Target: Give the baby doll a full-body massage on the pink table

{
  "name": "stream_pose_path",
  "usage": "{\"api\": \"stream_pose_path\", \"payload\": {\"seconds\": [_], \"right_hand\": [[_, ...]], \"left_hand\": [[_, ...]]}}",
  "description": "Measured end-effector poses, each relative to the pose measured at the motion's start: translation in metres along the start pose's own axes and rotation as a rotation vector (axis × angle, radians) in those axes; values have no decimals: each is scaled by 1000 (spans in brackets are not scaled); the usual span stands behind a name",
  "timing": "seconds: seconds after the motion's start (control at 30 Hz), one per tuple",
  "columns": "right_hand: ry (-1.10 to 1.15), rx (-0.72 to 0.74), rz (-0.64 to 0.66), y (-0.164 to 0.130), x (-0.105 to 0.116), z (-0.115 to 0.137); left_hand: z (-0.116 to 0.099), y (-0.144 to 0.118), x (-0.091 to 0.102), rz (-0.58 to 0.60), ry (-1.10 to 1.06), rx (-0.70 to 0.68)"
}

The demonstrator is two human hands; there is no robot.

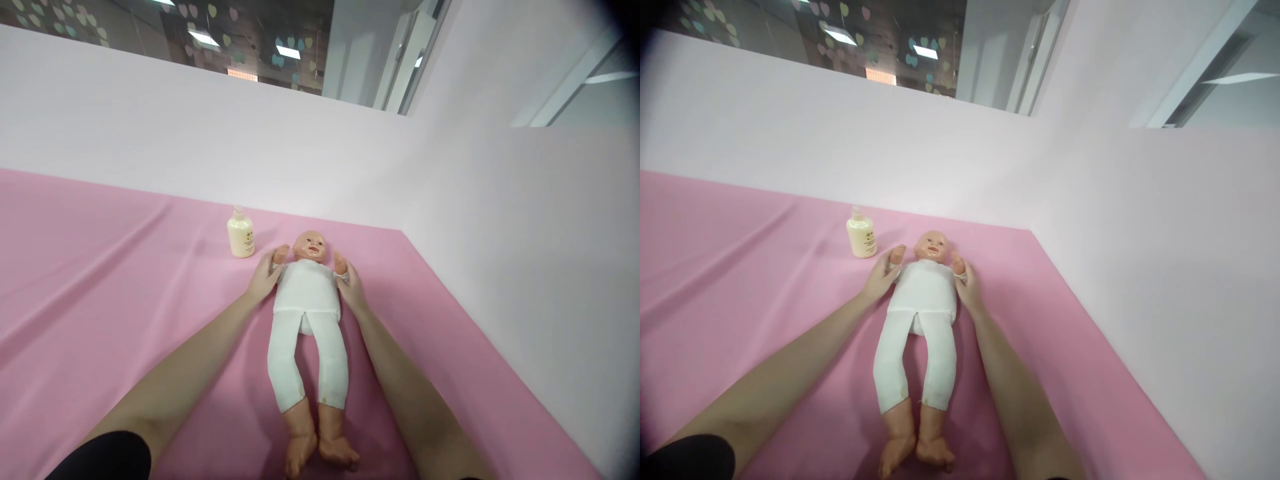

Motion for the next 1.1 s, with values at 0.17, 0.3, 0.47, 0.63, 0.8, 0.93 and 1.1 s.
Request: {"api": "stream_pose_path", "payload": {"seconds": [0.17,0.3,0.47,0.63,0.8,0.93,1.1], "right_hand": [[-127,102,88,-3,-8,1],[15,-66,-128,1,6,-9],[151,-291,-517,4,36,-36],[162,-465,-661,3,50,-62],[92,-268,-566,4,41,-33],[59,-54,-300,1,18,5],[-143,156,144,-9,-12,24]], "left_hand": [[-12,-7,-14,188,193,-181],[7,1,1,-31,25,-15],[52,11,29,-450,-245,379],[67,13,40,-582,-259,493],[43,11,34,-472,-206,312],[10,6,16,-171,-66,19],[-15,-7,-15,234,189,-218]]}}
Point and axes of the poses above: each hand's wrist, its own y-axis towards the middle knuckle, its own x-axis out of the back of the hand, z = x × y, the point moved 5 cm from there along y, towards the middle knuckle, and after that the axes turned 8 degrees about -z, right-handed, at the moved point
